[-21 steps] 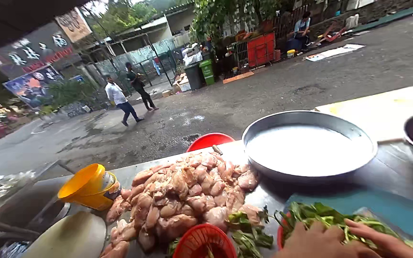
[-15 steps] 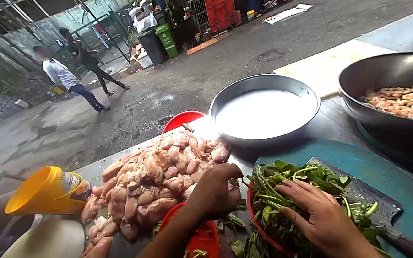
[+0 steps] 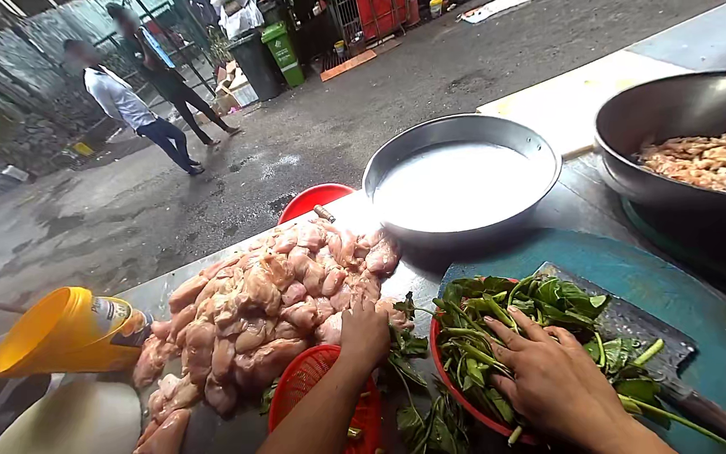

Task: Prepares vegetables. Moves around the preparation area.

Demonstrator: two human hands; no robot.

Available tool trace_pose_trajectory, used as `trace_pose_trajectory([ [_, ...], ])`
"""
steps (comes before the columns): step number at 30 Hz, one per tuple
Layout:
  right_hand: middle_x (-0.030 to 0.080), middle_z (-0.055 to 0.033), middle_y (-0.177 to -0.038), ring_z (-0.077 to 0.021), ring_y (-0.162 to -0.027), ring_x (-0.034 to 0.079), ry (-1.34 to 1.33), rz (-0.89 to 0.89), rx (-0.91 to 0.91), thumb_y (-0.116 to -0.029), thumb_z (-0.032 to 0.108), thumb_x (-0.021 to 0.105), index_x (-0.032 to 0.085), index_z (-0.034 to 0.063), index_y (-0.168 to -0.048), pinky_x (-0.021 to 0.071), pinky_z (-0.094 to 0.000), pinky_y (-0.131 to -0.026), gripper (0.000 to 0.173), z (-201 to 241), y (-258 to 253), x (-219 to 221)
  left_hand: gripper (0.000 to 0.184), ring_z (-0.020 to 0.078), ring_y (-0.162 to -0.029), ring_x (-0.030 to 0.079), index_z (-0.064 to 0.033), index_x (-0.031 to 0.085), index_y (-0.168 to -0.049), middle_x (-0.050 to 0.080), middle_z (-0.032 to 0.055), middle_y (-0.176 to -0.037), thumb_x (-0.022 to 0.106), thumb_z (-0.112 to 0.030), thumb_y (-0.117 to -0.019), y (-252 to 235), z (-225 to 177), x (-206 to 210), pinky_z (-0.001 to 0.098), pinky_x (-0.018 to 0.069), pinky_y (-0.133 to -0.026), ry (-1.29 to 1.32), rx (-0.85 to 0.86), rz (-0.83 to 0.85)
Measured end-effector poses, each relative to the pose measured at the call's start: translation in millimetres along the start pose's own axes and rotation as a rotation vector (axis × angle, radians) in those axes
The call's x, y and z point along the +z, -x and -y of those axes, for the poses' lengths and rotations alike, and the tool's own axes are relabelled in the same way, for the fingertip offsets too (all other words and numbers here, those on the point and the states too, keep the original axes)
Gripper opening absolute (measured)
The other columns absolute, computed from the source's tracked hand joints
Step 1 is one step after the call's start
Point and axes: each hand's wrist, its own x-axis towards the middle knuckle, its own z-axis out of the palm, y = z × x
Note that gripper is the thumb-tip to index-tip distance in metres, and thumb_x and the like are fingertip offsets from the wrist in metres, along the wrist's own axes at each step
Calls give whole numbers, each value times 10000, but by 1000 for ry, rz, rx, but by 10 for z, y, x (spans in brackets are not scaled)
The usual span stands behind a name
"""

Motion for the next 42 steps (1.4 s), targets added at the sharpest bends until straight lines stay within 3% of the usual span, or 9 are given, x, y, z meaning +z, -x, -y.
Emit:
trace_pose_trajectory([
  [7,470,106,-1591,-272,-1539,318,-2,94,27,-941,535,508,688,331,-1342,331,-581,-1157,484,29,-6,-40,230,290,-1155,612,-149,744,-999,661,69,-1153,661,-324,-876,29,207,-187,590,502,-957,120,245,77],
  [11,462,119,-1594,-266,-1545,303,-30,127,32,-939,553,509,686,349,-1338,321,-572,-1166,482,19,-30,-70,680,423,-1261,573,-201,534,-1417,605,156,-1372,772,-252,-782,219,3,-149,692,486,-948,-7,252,200],
  [13,462,132,-1592,-263,-1548,296,-46,127,37,-935,559,512,685,359,-1339,317,-573,-1167,483,11,-25,-76,709,480,-1288,541,-194,445,-1518,581,213,-1404,704,-167,-859,210,-121,48,729,430,-995,-62,222,164],
  [17,464,139,-1589,-257,-1548,296,-73,115,37,-930,559,512,703,349,-1313,310,-573,-1177,476,-6,-15,-75,296,373,-1216,627,-72,643,-1245,697,171,-1223,511,-171,-999,176,-172,141,638,429,-1045,-105,234,159],
  [25,499,133,-1564,-249,-1552,285,-81,92,20,-938,580,493,712,356,-1304,300,-573,-1186,481,-27,-21,-32,149,165,-790,661,-173,651,-836,663,-3,-782,746,-288,-831,483,401,-656,453,544,-708,273,209,-9],
  [30,508,138,-1556,-253,-1541,311,-85,66,12,-928,578,515,722,356,-1284,315,-577,-1176,468,-29,-24,-25,117,102,-753,651,-215,692,-994,677,-35,-822,735,-159,-901,731,671,-915,381,560,-694,530,216,-191],
  [33,524,142,-1541,-260,-1522,350,-85,18,8,-913,567,530,738,358,-1257,338,-583,-1158,453,-35,-19,5,76,103,-719,656,-205,746,-939,704,-34,-793,699,-146,-952,660,834,-901,371,553,-672,637,185,-236],
  [38,515,141,-1549,-265,-1526,345,-91,12,8,-901,567,535,753,344,-1230,339,-588,-1151,454,-39,-23,18,52,199,-784,666,-135,707,-899,691,44,-812,682,-162,-935,305,954,-684,480,542,-715,512,24,-68],
  [42,532,129,-1537,-260,-1524,352,-91,-6,7,-901,563,518,733,360,-1264,345,-587,-1147,469,-53,-24,41,75,160,-791,658,-114,736,-927,710,29,-851,675,-83,-896,244,885,-605,417,535,-728,701,-5,-11],
])
